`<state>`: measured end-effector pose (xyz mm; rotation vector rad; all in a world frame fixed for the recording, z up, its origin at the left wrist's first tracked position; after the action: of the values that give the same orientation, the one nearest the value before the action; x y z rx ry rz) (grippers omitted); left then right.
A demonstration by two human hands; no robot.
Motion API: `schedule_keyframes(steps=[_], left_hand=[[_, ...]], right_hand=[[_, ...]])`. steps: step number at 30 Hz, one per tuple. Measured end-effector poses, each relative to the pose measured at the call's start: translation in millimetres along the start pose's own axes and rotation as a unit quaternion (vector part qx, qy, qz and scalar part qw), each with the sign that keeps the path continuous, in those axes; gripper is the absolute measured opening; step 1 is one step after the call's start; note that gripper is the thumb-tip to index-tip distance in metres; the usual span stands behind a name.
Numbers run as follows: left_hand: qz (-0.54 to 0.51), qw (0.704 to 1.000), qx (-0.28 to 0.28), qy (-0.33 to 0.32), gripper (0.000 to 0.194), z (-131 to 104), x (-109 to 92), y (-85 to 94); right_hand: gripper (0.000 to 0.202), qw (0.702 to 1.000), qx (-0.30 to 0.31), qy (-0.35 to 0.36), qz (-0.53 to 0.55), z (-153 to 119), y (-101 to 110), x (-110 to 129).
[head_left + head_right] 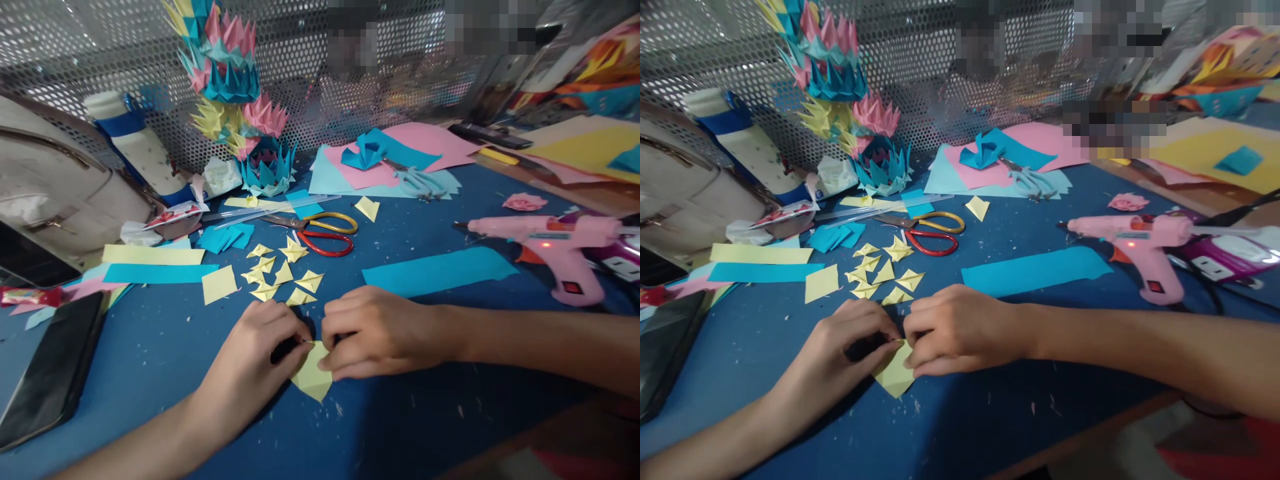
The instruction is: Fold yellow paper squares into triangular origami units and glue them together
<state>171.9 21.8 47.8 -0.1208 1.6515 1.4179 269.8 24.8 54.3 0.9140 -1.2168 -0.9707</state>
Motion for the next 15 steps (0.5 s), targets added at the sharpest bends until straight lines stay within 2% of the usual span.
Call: schedule_keyframes(steps=[7, 11, 15], left_hand=[[0.096, 0.994, -0.028, -0.035, 0.020, -4.9, -11.9, -0.9], [0.198, 0.975, -0.039, -0.089, 0.030, -9.2, -25.6, -3.8], [0.263, 0.957, -0.047, -0.113, 0.036, -12.6, -33.6, -5.3]], right_hand=[[0.015, 1.000, -0.020, -0.003, -0.015, -5.0, -1.9, -0.6], [0.017, 1.000, -0.012, -0.005, -0.017, -5.7, -3.4, -0.6], [0.018, 1.000, -0.017, -0.003, -0.004, -5.7, -2.9, -1.9]])
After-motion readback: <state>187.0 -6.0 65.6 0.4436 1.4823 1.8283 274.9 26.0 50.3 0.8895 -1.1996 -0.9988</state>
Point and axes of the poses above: each hand's wrist, its own z-axis towards the middle knuckle, its own y-axis out of the back of the hand, x = y × z, the point moved 9 cm from there along z, towards the middle knuckle, and after that the axes turned 11 degrees about x, right-handed, at the moved point
